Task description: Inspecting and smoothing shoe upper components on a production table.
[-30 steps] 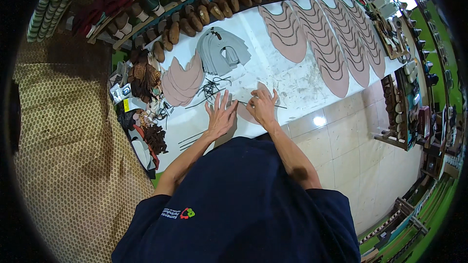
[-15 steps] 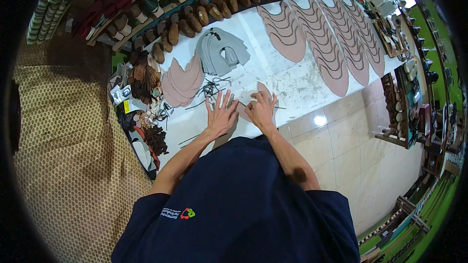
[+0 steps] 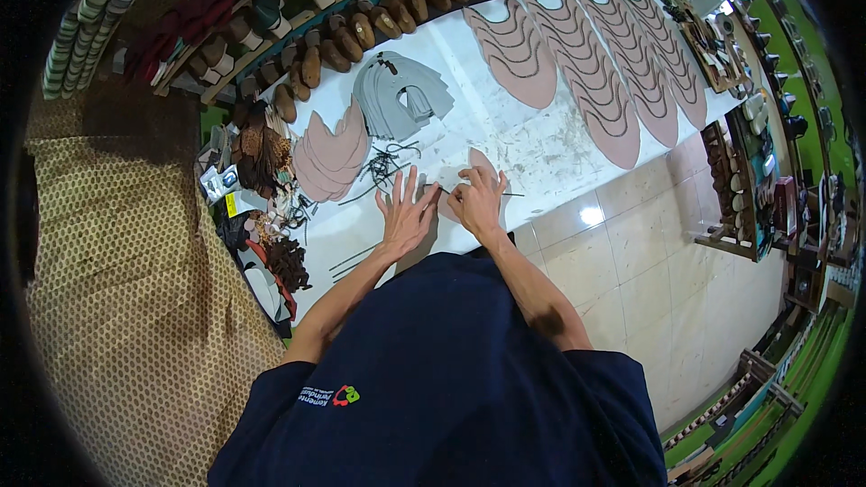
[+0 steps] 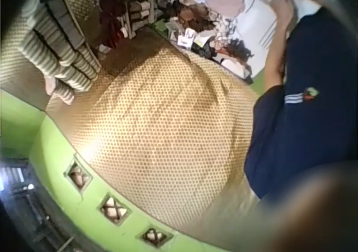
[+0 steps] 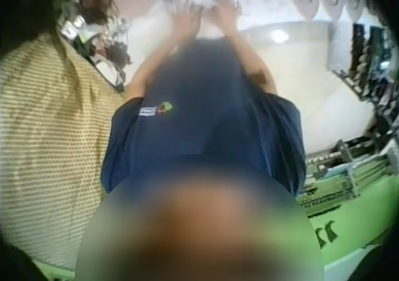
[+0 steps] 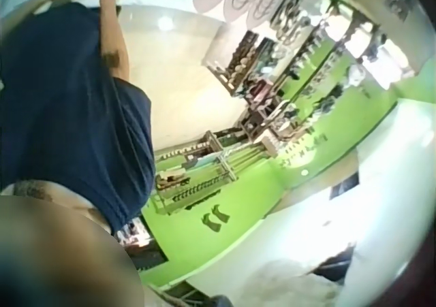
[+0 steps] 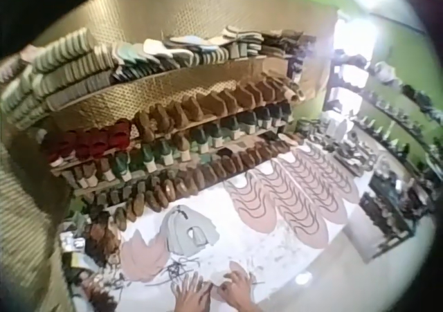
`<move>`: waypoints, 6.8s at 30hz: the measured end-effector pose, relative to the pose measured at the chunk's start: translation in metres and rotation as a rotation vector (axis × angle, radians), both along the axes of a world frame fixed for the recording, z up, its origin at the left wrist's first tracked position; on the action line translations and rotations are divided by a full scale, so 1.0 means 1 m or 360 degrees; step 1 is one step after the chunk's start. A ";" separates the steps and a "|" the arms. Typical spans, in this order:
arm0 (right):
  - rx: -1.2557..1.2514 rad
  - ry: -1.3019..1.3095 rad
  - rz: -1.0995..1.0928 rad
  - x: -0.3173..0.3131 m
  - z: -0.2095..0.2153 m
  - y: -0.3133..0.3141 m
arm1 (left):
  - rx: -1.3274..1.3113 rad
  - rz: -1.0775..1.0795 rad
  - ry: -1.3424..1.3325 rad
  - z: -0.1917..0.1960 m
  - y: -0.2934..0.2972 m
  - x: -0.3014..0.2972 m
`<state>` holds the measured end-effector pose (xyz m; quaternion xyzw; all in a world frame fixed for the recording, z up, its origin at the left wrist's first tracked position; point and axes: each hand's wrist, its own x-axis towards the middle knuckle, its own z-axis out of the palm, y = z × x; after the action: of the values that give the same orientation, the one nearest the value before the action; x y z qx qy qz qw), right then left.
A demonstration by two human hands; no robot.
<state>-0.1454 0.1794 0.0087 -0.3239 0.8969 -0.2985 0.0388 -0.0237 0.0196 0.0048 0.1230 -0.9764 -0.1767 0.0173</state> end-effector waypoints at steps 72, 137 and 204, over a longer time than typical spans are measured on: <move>0.0166 0.0303 0.0119 0.003 -0.009 0.005 | -0.0200 -0.0173 -0.0068 -0.008 0.005 -0.004; 0.0334 0.0002 0.0339 -0.018 -0.008 0.051 | -0.0284 -0.0362 0.0117 -0.006 0.010 -0.009; 0.0157 0.0135 0.0625 -0.061 -0.003 0.095 | 0.0054 -0.0104 -0.0174 0.002 0.040 -0.008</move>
<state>-0.2067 0.2746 0.0061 -0.5024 0.8310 -0.2270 0.0743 -0.0314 0.0600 0.0067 0.1009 -0.9762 -0.1868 -0.0440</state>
